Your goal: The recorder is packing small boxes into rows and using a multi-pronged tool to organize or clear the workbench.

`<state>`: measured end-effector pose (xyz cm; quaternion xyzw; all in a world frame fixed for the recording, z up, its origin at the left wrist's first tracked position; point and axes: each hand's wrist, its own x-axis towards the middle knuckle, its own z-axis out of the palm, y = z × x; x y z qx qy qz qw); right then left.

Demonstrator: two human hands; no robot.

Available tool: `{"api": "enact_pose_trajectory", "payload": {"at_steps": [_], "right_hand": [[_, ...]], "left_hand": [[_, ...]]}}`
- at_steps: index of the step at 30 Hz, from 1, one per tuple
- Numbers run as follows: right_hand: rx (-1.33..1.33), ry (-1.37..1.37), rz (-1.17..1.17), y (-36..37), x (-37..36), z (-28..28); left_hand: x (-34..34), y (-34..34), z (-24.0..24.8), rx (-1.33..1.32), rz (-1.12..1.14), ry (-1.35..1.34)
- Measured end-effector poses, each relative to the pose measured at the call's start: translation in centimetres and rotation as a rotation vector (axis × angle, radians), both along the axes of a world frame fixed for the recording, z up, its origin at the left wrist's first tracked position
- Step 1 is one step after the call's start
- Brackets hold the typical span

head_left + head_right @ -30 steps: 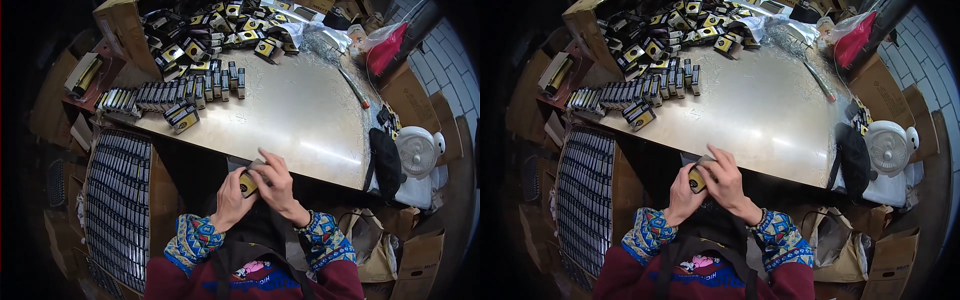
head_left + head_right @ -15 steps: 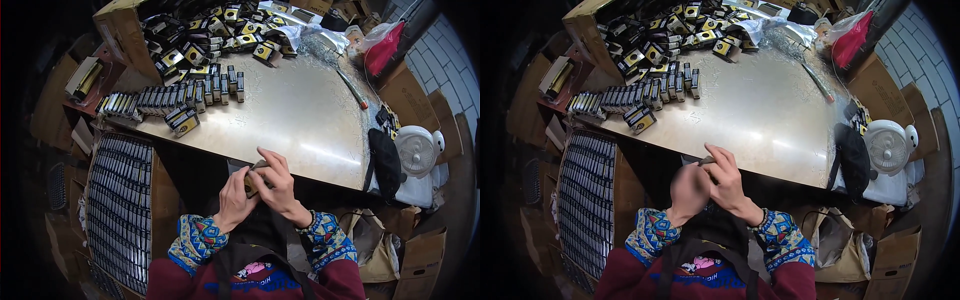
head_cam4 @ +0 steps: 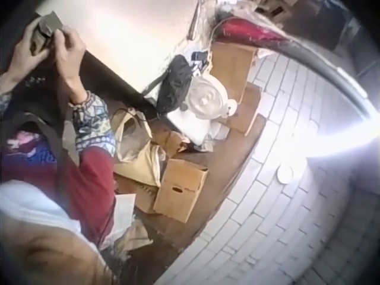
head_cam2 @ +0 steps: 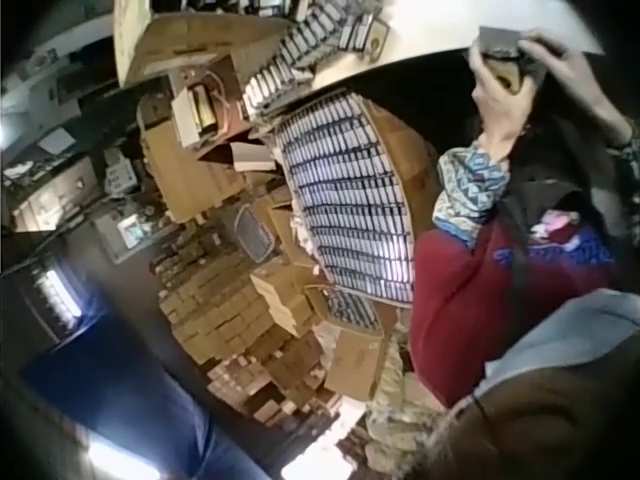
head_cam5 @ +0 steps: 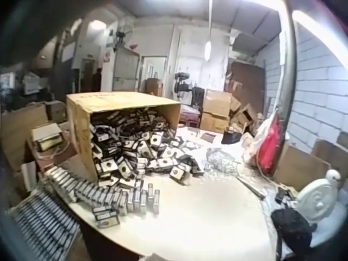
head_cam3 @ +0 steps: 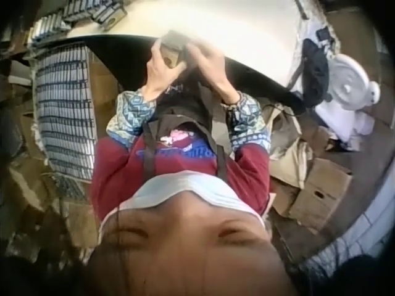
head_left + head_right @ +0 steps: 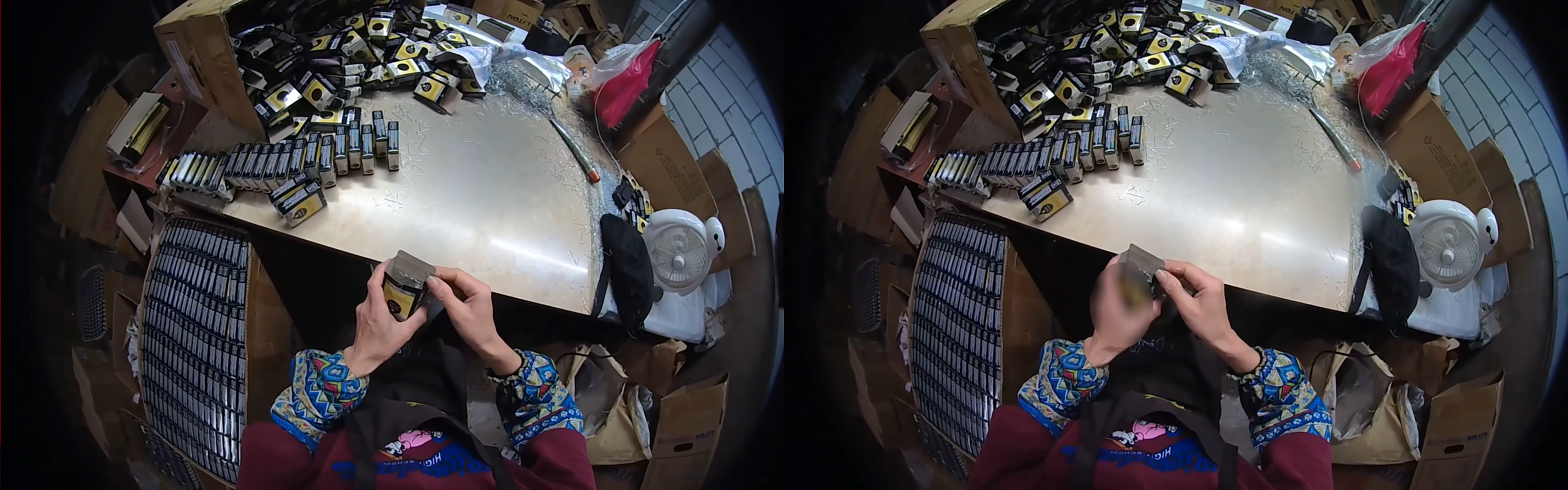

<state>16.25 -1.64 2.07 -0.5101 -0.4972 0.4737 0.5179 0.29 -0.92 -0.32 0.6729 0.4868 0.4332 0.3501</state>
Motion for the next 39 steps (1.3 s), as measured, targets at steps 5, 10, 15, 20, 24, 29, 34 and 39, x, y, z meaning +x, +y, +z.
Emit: {"api": "enact_pose_trajectory", "payload": {"at_steps": [5,10,15,20,24,29,34,39], "right_hand": [[-0.077,-0.013,-0.090,0.5,-0.3,0.3],[0.408,-0.588,-0.065,0.1,0.1,0.1],[0.231,-0.380,-0.036,-0.1,0.3,-0.2],[0.404,-0.565,0.023,0.4,0.5,-0.9],[0.507,-0.879,0.030,0.1,-0.2,0.0],[0.357,-0.597,0.079,-0.1,-0.4,-1.8],[0.227,-0.334,-0.032,-0.7,-1.5,-2.0],[0.186,-0.296,-0.057,-0.8,-2.2,-0.4]], "left_hand": [[-0.4,0.3,-0.7,0.011,-0.028,0.023],[-0.2,0.1,-0.7,0.111,0.028,0.093],[-0.6,0.4,-0.7,0.088,0.034,0.093],[-0.5,0.4,-1.3,0.184,-0.011,0.145],[-0.2,0.2,-1.3,0.153,0.054,0.102],[-0.2,-0.2,-1.5,0.192,0.003,0.171],[-0.2,-0.3,-1.4,0.082,0.028,0.148],[0.0,-0.1,-0.4,0.061,0.057,0.245]]}}
